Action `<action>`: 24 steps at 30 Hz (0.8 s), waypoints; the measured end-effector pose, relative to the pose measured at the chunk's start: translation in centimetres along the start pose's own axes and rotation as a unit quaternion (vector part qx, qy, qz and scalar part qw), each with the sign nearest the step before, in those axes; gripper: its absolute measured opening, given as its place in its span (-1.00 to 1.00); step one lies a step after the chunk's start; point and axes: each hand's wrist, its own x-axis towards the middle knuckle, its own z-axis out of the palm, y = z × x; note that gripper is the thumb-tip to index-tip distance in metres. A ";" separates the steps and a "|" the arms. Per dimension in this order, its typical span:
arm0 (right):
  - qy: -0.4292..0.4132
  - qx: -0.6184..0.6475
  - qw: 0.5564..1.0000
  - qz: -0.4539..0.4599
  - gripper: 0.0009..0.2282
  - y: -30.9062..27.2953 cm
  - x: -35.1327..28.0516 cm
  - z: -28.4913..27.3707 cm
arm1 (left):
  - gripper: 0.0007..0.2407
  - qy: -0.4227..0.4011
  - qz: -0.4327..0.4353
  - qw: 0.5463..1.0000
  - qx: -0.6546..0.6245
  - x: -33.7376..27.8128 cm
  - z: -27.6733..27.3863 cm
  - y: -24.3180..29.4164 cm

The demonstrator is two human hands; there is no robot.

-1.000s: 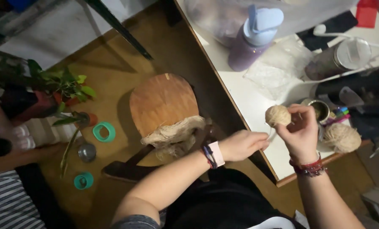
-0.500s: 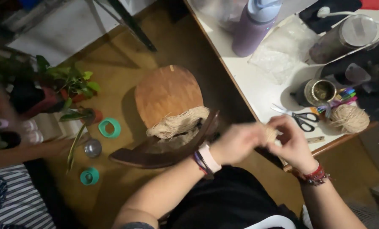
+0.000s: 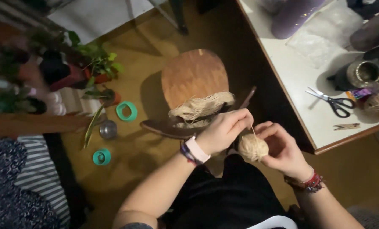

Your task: Wind twine into a ball by hand

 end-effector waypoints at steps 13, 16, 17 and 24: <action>-0.098 -0.045 0.993 -0.039 -0.51 0.2 0.4 10.2 | -0.83 0.053 -0.034 0.998 0.023 -12.3 -3.8 -0.1; 0.005 -0.117 0.992 -0.047 -0.53 0.7 2.1 11.6 | -0.82 0.008 -0.046 0.997 0.059 -15.3 -3.1 0.8; 0.002 -0.164 0.985 -0.046 -0.56 1.5 2.4 11.9 | -0.83 0.010 -0.034 0.999 0.035 -16.0 -3.8 1.8; -0.158 -0.081 0.984 0.005 -0.50 1.9 3.9 18.9 | -0.87 0.133 -0.020 0.985 0.104 -20.0 -9.6 -4.4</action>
